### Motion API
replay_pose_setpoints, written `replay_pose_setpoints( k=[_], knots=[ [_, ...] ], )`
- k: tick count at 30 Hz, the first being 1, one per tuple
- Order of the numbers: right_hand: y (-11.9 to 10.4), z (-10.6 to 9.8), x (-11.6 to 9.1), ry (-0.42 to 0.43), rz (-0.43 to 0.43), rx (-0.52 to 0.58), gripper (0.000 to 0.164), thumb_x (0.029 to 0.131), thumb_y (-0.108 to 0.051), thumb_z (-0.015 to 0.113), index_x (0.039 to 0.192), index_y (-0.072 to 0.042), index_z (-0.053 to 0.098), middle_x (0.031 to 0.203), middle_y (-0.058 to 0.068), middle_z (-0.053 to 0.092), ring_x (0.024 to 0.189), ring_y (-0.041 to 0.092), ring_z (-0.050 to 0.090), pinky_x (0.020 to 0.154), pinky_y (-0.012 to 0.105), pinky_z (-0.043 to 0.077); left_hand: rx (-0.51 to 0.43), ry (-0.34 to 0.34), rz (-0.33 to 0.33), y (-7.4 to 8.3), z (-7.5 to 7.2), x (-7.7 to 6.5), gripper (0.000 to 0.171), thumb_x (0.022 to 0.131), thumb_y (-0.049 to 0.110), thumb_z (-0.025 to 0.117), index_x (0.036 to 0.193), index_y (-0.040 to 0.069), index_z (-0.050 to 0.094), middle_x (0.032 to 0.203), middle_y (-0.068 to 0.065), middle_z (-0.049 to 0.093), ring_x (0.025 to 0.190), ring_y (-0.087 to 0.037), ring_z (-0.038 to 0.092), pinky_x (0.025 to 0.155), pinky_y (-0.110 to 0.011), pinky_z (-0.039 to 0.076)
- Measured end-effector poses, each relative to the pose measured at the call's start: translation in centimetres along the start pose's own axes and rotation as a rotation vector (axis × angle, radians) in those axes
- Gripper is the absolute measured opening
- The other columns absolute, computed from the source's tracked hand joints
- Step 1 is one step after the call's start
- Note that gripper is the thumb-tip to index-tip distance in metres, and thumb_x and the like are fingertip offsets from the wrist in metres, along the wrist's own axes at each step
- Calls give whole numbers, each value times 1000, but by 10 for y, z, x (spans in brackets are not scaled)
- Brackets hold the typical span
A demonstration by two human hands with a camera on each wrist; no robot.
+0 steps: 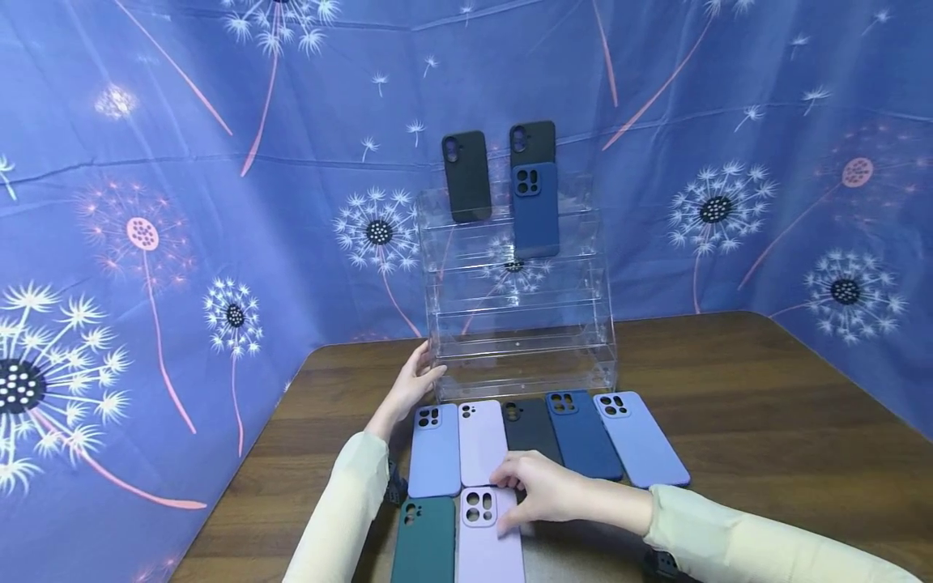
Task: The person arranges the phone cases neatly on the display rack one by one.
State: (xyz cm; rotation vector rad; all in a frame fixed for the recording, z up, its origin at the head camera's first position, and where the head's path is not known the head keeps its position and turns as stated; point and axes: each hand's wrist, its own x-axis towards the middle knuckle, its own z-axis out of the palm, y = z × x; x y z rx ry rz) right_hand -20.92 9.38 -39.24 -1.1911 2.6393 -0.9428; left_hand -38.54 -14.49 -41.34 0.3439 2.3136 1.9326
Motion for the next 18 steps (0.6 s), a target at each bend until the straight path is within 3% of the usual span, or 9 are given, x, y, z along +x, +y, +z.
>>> replay_pose_setpoints(
  k=[7,18],
  knots=[
    [-7,9,-3,33,59,3,57,63,-35,86,102,-2,61,92,0,57,85,5,52,75,19,48,-25,-8,-2,-1,-3,-2,69,94,15,58,150,16,18,150,-19,29,129,-35,44,101,-49,42],
    [-9,11,-7,-13,114,-63,68,60,-47,84,108,-3,62,100,-2,57,94,8,50,83,25,47,-13,-6,-36,0,-2,1,68,94,18,57,150,19,19,150,-16,30,130,-32,43,105,-50,38]
  ],
)
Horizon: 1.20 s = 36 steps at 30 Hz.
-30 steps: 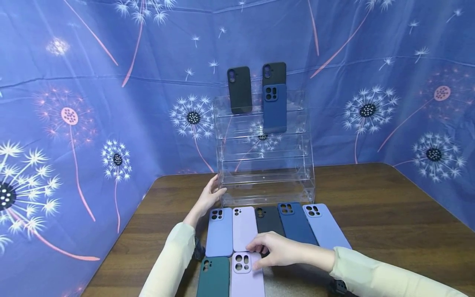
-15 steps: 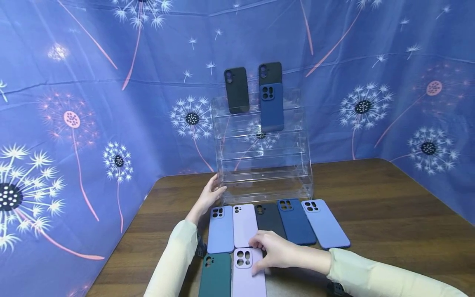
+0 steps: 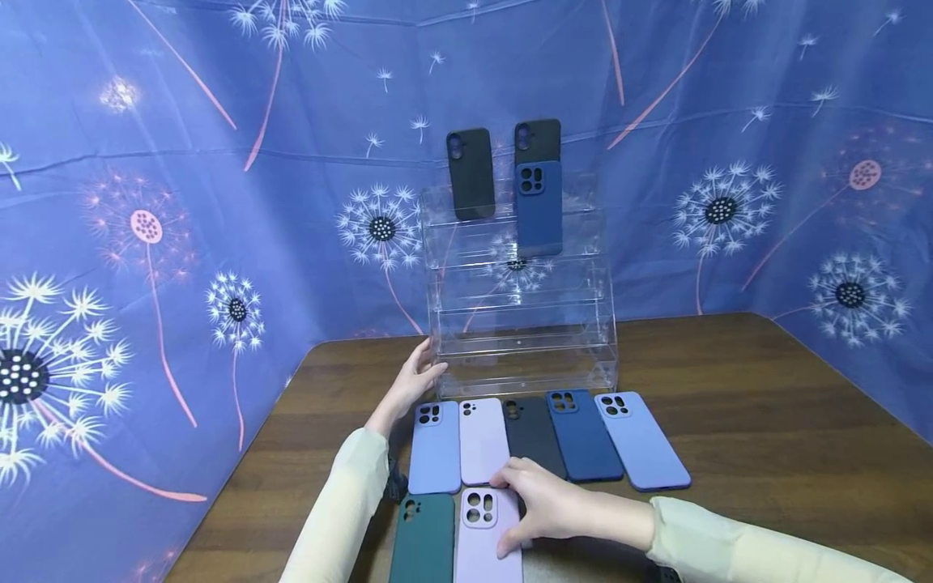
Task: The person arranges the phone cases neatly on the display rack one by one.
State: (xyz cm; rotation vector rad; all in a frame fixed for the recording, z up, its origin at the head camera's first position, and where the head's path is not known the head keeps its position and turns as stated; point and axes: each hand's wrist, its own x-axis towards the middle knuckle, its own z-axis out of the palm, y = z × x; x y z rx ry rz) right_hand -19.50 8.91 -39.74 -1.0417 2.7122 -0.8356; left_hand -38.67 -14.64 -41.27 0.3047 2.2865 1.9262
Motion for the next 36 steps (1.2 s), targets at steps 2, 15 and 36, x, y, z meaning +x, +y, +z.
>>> replay_pose_setpoints(
  k=[2,15,36],
  knots=[
    [-2,0,-1,4,9,-33,71,59,-49,84,109,-2,62,100,-1,56,94,9,50,83,27,47,10,-3,4,1,0,1,67,95,17,55,151,18,18,150,-16,30,129,-33,44,104,-51,38],
    [-7,4,-5,57,51,-80,73,56,-51,85,100,4,65,88,-3,44,79,6,43,70,24,45,-18,-13,29,-2,0,2,67,94,16,57,150,18,19,149,-18,32,128,-33,45,103,-50,40],
    [5,-2,-1,65,9,336,61,60,-25,88,103,-5,50,94,2,44,72,2,47,60,16,46,-33,-15,33,-4,0,1,66,95,14,55,150,17,19,150,-19,29,130,-35,42,105,-52,37]
  ],
)
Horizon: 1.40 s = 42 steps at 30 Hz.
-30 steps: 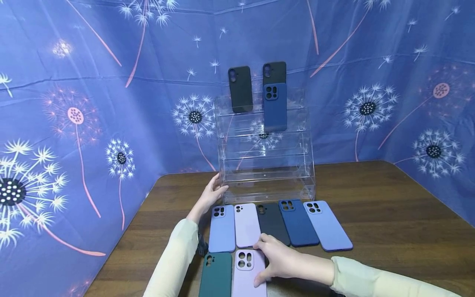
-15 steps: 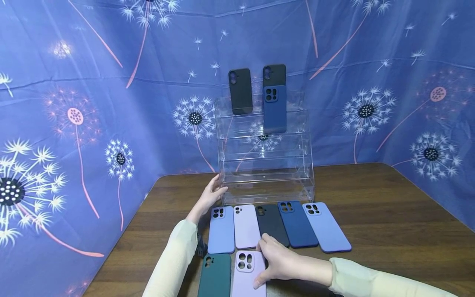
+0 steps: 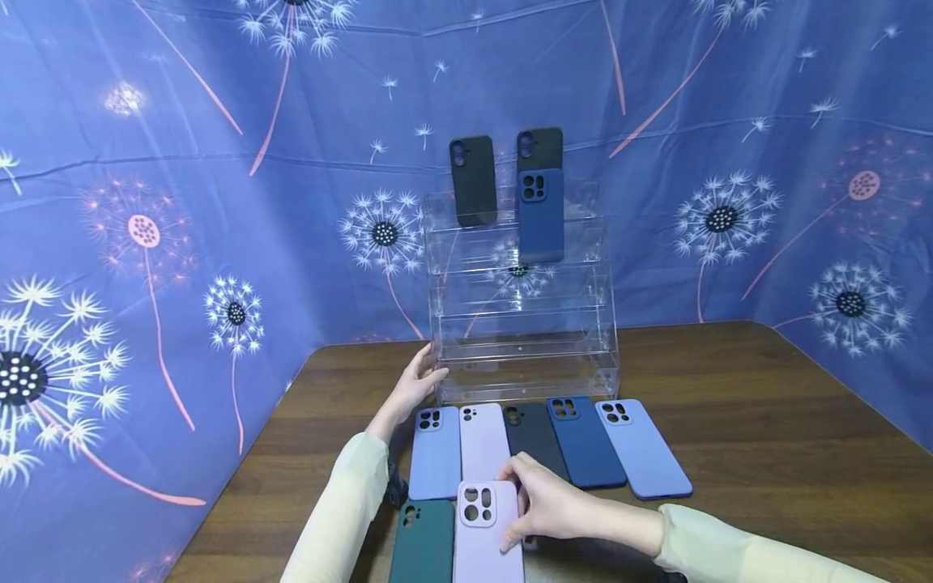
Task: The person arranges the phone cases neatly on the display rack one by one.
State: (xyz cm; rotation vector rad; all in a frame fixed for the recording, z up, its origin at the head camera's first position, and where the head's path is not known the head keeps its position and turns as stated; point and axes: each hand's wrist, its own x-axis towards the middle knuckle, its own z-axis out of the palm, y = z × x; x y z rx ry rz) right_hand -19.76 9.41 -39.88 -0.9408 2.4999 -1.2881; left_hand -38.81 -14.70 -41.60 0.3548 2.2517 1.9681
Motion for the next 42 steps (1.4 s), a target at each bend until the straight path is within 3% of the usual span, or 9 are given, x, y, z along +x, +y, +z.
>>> replay_pose_setpoints(
  k=[3,7,13,20,30,42],
  knots=[
    [1,-6,1,-36,21,162,55,64,-10,86,105,-3,49,96,6,47,64,3,52,54,17,48,7,5,6,1,-1,-2,66,95,15,55,150,17,19,150,-19,29,130,-35,42,104,-52,38],
    [2,-11,3,-91,28,286,53,69,-6,81,109,-4,48,93,6,54,59,5,58,51,22,52,15,12,3,0,-3,-3,66,94,16,56,150,17,20,150,-18,31,130,-34,43,103,-52,38],
    [-2,-15,4,-145,50,401,47,76,-4,75,114,-2,48,90,7,58,61,10,64,53,49,54,26,10,0,0,-3,-3,67,94,16,56,150,17,20,150,-19,30,130,-35,42,104,-53,37],
    [-8,-26,4,-157,69,490,41,84,-1,66,120,1,47,96,10,59,73,14,65,58,54,54,35,8,5,-3,-1,-3,66,95,15,55,150,16,20,150,-21,29,129,-36,43,103,-55,37],
    [-13,-52,5,-131,8,445,42,89,-10,63,125,0,43,100,14,60,80,17,66,64,59,52,32,9,-9,1,0,0,65,95,16,55,150,19,20,150,-20,30,130,-34,42,105,-53,36],
    [-23,-74,7,-39,-24,322,46,89,-11,63,127,4,41,100,20,61,82,17,65,64,47,56,34,15,9,-1,0,0,67,93,17,58,150,15,21,148,-21,32,128,-36,44,102,-52,40]
  ],
)
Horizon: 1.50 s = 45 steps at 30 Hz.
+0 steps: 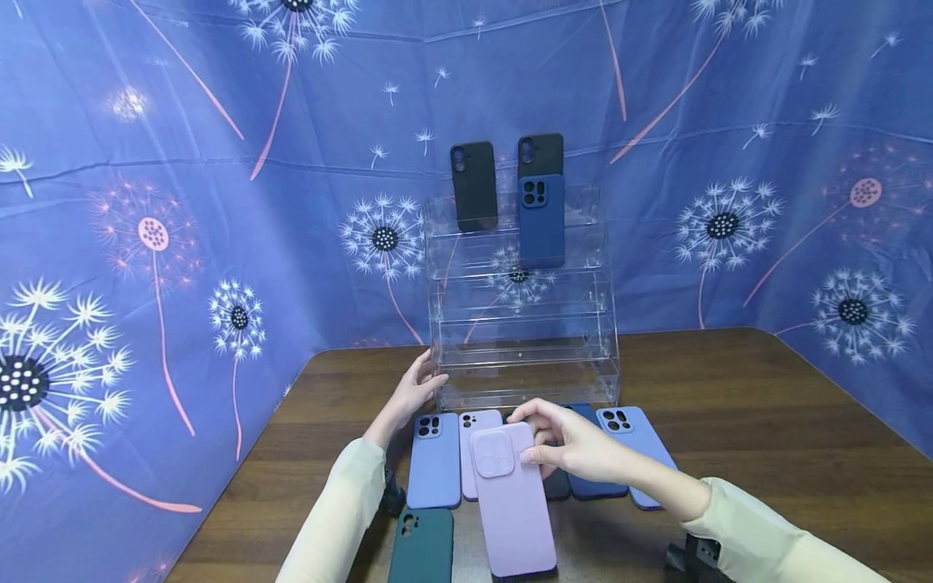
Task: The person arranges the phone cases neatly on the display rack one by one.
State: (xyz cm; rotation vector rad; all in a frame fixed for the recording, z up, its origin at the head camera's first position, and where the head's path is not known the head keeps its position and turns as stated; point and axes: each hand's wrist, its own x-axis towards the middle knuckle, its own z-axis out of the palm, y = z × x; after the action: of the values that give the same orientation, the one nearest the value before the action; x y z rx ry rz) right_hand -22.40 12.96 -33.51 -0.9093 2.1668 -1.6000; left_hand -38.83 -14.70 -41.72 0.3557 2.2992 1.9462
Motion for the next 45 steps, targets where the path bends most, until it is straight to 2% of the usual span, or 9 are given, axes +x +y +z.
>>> replay_pose_setpoints(
  k=[5,9,13,15,21,30,33,39,45],
  knots=[
    [-8,-12,6,33,-24,-58,46,90,-12,62,127,3,41,102,20,61,84,16,64,64,39,57,-15,6,-3,-2,-1,1,68,93,16,58,150,16,21,148,-20,34,127,-35,45,102,-51,40],
    [-12,-24,11,68,-47,-99,46,90,-13,62,128,3,41,104,21,62,84,16,65,64,40,57,-31,-6,1,-3,-2,2,68,93,15,59,150,14,21,148,-21,33,128,-36,45,102,-52,40],
    [-16,-36,16,119,-33,-118,45,90,-16,63,128,-3,43,105,19,62,85,18,66,66,42,57,-43,-36,6,11,-1,-6,68,93,11,57,149,8,19,148,-26,29,129,-40,42,102,-54,39],
    [-19,-41,18,137,-34,-118,45,90,-16,63,129,-4,43,105,19,61,86,19,66,67,42,57,-44,-37,3,12,-1,-7,67,93,11,57,149,9,20,148,-26,29,129,-40,41,102,-54,39],
    [-30,-58,28,221,-50,-152,45,89,-15,64,129,-6,45,103,19,61,88,21,65,68,37,58,-28,-17,-12,0,-2,0,67,93,16,58,149,13,22,148,-23,32,128,-37,44,103,-53,39],
    [-49,-85,47,351,-47,-244,47,91,-16,63,133,-8,45,103,17,60,89,21,64,70,37,58,-40,-44,-10,21,-1,-11,66,94,9,55,149,4,18,145,-29,31,126,-40,45,103,-56,37],
    [-51,-94,55,374,-58,-250,47,91,-15,61,134,-8,44,103,18,59,88,18,64,72,38,58,-37,-34,-4,17,-2,-8,66,94,9,55,149,5,18,145,-29,30,125,-40,46,102,-55,38],
    [-57,-110,70,426,-66,-268,48,92,-16,61,135,-10,43,104,18,59,86,13,64,74,40,57,0,-21,15,0,-3,3,66,93,15,58,149,10,21,145,-25,34,124,-36,48,97,-49,45],
    [-65,-122,85,477,-88,-298,47,92,-15,60,136,-12,44,105,16,60,87,14,64,73,37,58,53,4,81,0,-1,1,70,93,15,59,149,13,19,140,-27,38,122,-39,49,88,-44,51]
  ],
)
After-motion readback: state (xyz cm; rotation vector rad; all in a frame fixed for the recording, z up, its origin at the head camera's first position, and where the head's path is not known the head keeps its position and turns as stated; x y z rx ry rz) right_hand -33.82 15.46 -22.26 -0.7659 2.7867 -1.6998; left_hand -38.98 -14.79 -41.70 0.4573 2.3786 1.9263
